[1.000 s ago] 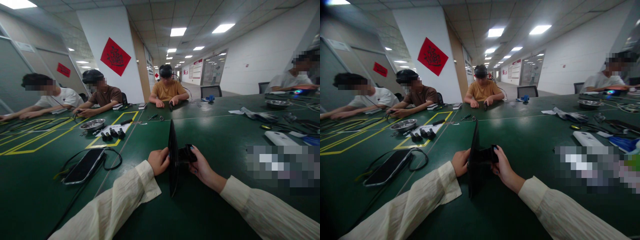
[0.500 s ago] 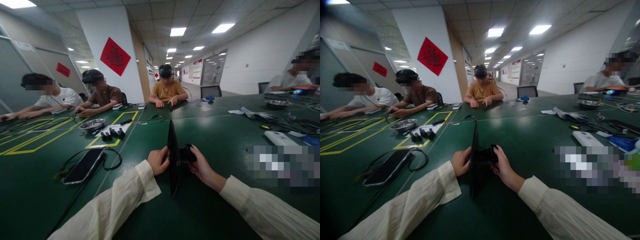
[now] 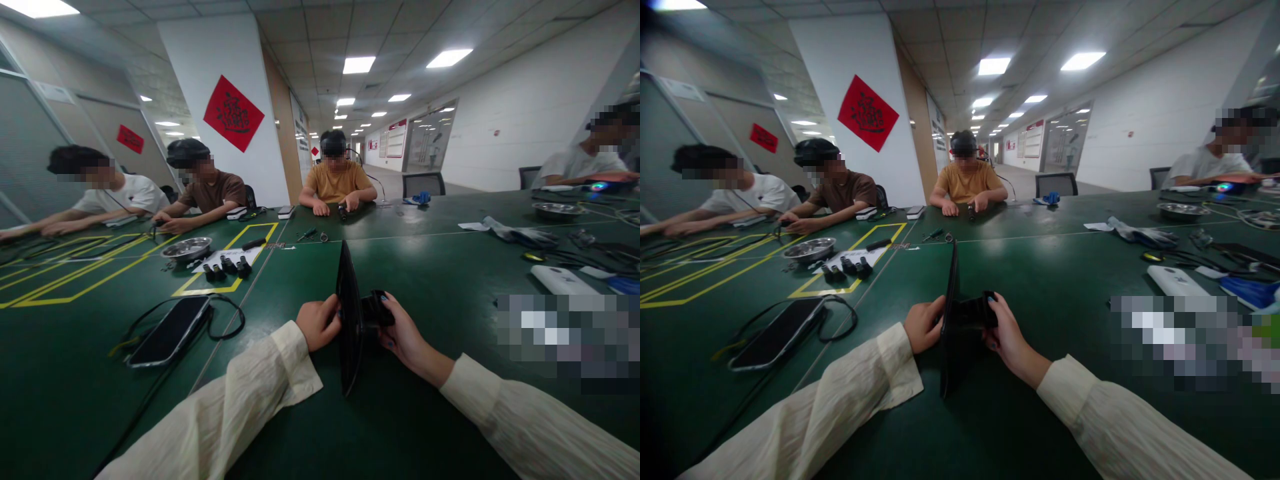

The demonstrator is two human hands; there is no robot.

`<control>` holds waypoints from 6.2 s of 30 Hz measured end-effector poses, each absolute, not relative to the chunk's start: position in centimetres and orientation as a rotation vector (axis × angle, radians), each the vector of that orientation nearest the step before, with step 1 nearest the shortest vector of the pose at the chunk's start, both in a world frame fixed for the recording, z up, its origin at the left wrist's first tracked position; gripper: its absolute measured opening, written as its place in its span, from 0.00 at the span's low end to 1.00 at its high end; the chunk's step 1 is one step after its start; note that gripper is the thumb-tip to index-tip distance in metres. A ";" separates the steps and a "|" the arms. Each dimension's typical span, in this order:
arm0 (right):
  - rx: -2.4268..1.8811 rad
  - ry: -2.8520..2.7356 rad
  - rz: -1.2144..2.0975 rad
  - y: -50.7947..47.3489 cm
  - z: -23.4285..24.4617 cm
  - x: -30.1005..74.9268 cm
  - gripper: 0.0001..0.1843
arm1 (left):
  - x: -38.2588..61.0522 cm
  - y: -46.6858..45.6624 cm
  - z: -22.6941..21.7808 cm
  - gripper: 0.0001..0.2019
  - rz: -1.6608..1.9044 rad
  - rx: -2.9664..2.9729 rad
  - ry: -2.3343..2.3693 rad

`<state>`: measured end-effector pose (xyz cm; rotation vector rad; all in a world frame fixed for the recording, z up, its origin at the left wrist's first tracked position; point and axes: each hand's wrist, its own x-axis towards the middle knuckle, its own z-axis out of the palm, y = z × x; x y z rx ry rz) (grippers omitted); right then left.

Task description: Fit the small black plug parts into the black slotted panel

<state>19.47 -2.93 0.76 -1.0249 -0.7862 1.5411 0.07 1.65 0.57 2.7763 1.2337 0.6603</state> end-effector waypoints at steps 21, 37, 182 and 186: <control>-1.080 -0.725 1.560 -2.5 0.4 19.3 0.16 | 0.1 2.0 0.8 0.10 0.604 2.715 1.200; -1.008 -0.613 1.753 -1.6 -0.3 20.3 0.19 | 0.3 2.3 0.5 0.16 0.565 2.762 1.173; -1.052 -0.773 1.599 -2.5 0.6 19.7 0.19 | 0.9 1.0 0.9 0.15 0.623 2.654 1.396; -1.042 -0.787 1.600 -2.4 0.3 19.7 0.18 | 0.9 0.9 0.9 0.13 0.637 2.665 1.366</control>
